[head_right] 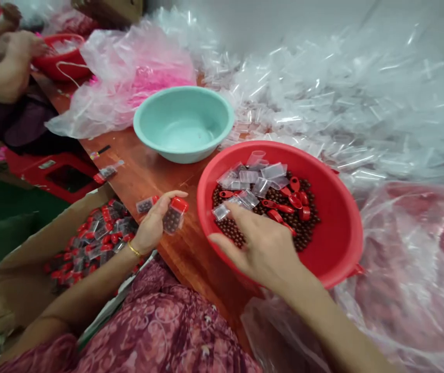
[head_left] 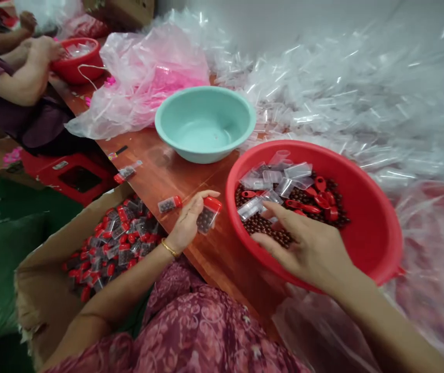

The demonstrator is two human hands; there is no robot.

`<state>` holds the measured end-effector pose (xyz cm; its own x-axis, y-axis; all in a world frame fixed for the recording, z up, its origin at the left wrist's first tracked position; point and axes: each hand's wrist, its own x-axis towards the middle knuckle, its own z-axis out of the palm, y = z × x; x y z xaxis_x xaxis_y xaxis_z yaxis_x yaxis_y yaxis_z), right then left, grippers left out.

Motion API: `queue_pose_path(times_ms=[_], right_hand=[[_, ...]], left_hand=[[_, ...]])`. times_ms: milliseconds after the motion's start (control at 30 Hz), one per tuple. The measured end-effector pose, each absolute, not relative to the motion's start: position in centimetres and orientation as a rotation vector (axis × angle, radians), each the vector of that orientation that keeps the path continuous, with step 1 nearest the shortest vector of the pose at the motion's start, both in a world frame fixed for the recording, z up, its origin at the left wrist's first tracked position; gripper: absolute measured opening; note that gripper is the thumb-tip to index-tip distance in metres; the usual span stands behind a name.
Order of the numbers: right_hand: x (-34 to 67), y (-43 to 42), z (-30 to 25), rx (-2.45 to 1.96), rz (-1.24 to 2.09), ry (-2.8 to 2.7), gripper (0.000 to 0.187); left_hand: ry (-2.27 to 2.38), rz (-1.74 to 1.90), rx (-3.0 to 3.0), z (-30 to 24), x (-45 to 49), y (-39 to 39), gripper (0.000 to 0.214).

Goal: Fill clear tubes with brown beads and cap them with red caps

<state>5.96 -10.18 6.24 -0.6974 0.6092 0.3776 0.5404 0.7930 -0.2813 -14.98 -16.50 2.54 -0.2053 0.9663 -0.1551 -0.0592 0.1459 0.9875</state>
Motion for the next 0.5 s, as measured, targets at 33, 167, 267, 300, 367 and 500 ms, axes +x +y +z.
queue_pose_path(times_ms=[33, 167, 267, 300, 367, 500], right_hand=[[5.1, -10.6, 6.5, -0.817, 0.179, -2.553, 0.054], [3.4, -11.2, 7.1, -0.709, 0.165, -2.694, 0.05], [5.6, -9.4, 7.2, -1.033, 0.144, -2.728, 0.042], [6.9, -8.5, 7.1, -1.227, 0.124, -2.737, 0.041], [9.5, -6.8, 6.8, -1.626, 0.074, -2.799, 0.038], [12.5, -4.7, 5.8, -1.922, 0.101, -3.016, 0.033]], left_hand=[[1.416, 1.234, 1.023, 2.6, -14.6, -16.7, 0.044], [1.688, 1.091, 1.264, 3.1, -15.6, -18.1, 0.03], [2.119, 1.008, 1.198, 2.7, -20.2, -20.2, 0.021], [2.291, 0.932, 1.17, 2.1, -22.2, -21.3, 0.016], [2.523, 0.686, 1.174, 0.3, -25.9, -24.2, 0.015], [2.557, 0.484, 1.171, -4.1, -30.4, -30.1, 0.018]])
